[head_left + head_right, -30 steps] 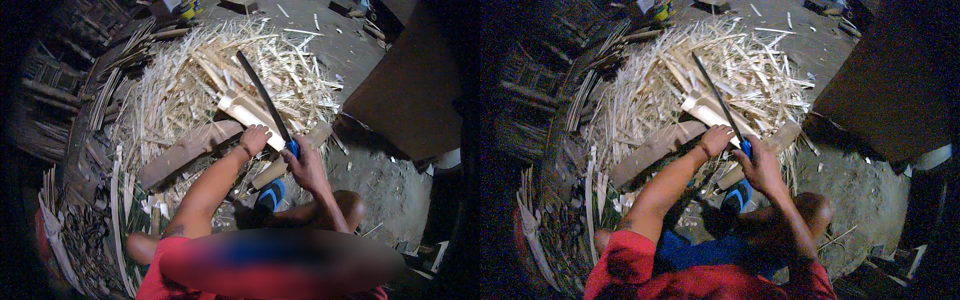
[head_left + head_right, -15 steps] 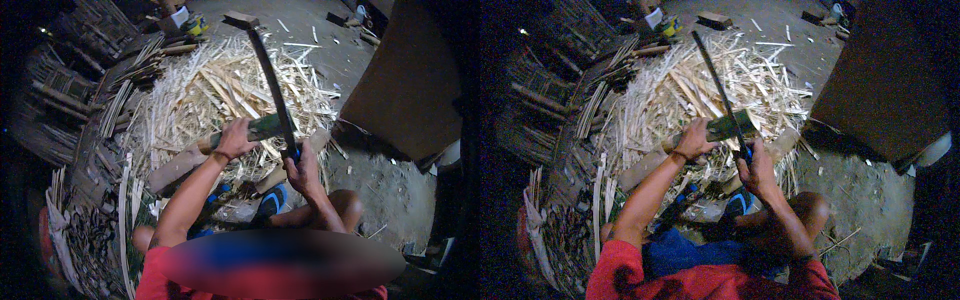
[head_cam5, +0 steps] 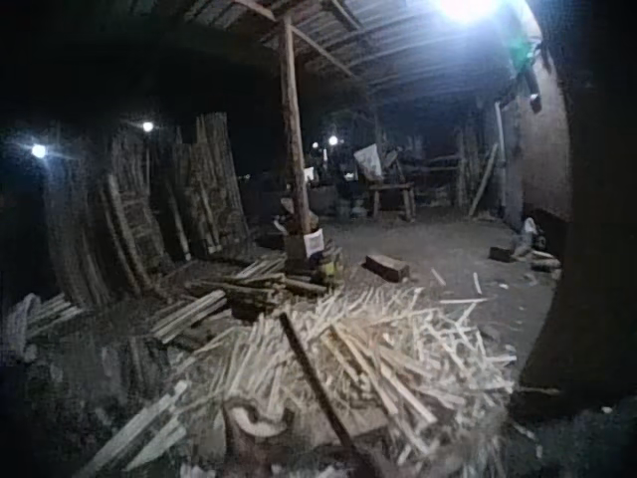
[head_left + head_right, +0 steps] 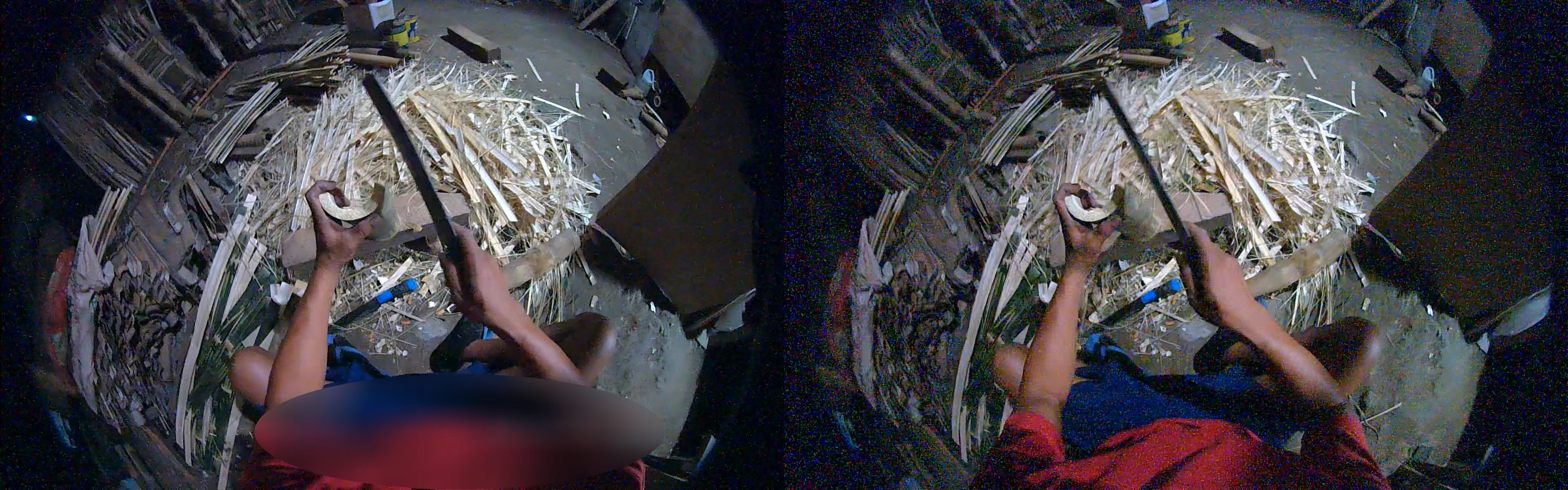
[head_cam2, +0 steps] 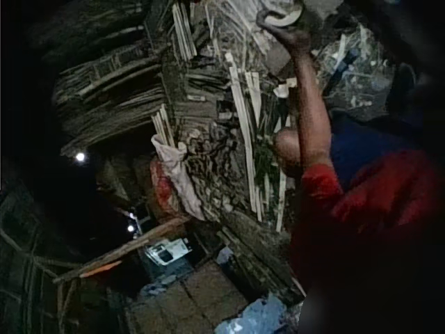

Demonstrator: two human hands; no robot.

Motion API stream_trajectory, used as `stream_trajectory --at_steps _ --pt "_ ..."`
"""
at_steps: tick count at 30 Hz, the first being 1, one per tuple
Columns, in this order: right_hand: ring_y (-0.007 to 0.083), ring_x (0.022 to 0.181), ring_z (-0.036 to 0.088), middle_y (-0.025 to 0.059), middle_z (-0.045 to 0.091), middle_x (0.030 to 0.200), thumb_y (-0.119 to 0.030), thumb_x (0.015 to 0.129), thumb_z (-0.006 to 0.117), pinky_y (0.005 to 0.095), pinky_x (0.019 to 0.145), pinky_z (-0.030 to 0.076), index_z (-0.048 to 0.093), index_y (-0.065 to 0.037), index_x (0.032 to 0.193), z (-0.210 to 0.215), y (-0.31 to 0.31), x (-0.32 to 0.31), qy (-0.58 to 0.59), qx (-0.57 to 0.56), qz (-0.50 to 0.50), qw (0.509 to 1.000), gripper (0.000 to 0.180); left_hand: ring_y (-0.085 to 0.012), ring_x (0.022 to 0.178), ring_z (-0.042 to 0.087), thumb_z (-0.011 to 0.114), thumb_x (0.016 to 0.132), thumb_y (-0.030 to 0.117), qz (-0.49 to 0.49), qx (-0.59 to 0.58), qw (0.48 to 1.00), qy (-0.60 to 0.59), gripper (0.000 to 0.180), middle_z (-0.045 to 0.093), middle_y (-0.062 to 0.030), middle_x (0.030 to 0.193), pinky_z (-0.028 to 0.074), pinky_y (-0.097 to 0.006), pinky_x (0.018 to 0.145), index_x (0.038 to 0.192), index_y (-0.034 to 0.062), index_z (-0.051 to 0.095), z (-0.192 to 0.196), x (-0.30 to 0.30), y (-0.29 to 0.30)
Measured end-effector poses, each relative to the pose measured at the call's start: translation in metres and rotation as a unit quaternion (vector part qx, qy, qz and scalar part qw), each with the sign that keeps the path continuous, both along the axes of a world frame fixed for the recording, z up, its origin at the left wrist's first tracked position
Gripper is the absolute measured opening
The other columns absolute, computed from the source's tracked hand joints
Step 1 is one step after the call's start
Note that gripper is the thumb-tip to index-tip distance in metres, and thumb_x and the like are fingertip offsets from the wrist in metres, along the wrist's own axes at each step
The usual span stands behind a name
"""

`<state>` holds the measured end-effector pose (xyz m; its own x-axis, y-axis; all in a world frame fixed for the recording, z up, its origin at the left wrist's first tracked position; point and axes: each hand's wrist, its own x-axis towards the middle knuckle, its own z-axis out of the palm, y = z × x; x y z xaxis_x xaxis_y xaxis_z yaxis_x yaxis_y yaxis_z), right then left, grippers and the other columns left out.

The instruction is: The person sits on the floor and uses a knife to shave and shape a cylindrical bamboo piece, repeatedly rotating it and removing thin strips. The person also uses a wooden mallet to strike the bamboo piece to split or flatten it.

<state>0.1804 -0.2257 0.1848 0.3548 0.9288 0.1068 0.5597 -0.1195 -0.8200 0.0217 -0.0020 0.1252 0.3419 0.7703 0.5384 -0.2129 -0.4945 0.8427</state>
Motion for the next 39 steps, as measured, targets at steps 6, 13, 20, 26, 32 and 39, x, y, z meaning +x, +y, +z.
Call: stream_trajectory --at_steps 6,13,20,26,32,39 --pt "0.0524 0.098 0.061 0.0298 0.062 0.111 -0.011 0.092 0.053 0.0592 0.083 0.049 0.043 -0.004 0.135 -0.004 0.033 -0.038 -0.073 0.028 0.060 0.995 0.044 -0.0165 0.089 0.044 0.099 0.056 0.029 -0.007 -0.002 1.000 0.017 0.089 0.039 -0.0016 0.098 0.043 -0.034 0.084 0.117 0.0124 0.036 -0.016 -0.016 0.000" --pt "0.0525 0.085 0.061 0.0272 0.059 0.101 -0.012 0.092 0.052 0.0601 0.073 0.050 0.046 -0.003 0.123 -0.008 0.047 -0.042 -0.129 0.037 0.098 0.986 0.032 -0.0177 0.085 0.044 0.099 0.056 0.040 0.085 0.123 0.987 0.065 0.089 0.041 -0.0034 0.094 0.043 -0.036 0.079 0.110 0.0116 0.035 -0.024 -0.015 -0.008" --pt "0.0469 0.078 0.064 0.0229 0.058 0.101 -0.011 0.090 0.054 0.0555 0.067 0.053 0.043 -0.002 0.125 -0.011 0.045 -0.037 -0.200 0.033 0.120 0.972 0.038 -0.0195 0.091 0.051 0.096 0.059 0.040 0.106 0.081 0.989 0.063 0.084 0.046 -0.0055 0.098 0.046 -0.037 0.084 0.110 0.0112 0.036 -0.022 -0.011 -0.018" --pt "0.0445 0.075 0.064 0.0226 0.063 0.083 -0.016 0.095 0.061 0.0542 0.061 0.050 0.047 -0.004 0.116 -0.009 0.047 -0.032 -0.209 0.025 0.112 0.971 0.028 -0.0177 0.085 0.052 0.097 0.060 0.037 0.070 0.075 0.993 0.051 0.081 0.047 -0.0040 0.094 0.047 -0.036 0.080 0.108 0.0126 0.036 -0.006 -0.012 -0.020" --pt "0.0472 0.074 0.063 0.0243 0.064 0.081 -0.018 0.094 0.064 0.0555 0.062 0.050 0.048 -0.003 0.117 0.008 0.041 -0.038 -0.178 0.060 0.097 0.977 0.032 -0.0160 0.085 0.045 0.096 0.062 0.033 0.024 0.088 0.995 -0.033 0.076 0.041 -0.0023 0.092 0.041 -0.033 0.080 0.106 0.0124 0.038 0.016 -0.013 -0.019" --pt "0.0492 0.074 0.064 0.0259 0.066 0.083 -0.017 0.093 0.065 0.0569 0.064 0.051 0.048 -0.004 0.118 0.068 0.029 -0.043 -0.182 0.071 0.081 0.977 0.033 -0.0154 0.090 0.049 0.095 0.064 0.030 0.010 0.127 0.992 -0.019 0.080 0.047 -0.0025 0.100 0.048 -0.033 0.082 0.116 0.0141 0.037 0.089 -0.019 -0.037"
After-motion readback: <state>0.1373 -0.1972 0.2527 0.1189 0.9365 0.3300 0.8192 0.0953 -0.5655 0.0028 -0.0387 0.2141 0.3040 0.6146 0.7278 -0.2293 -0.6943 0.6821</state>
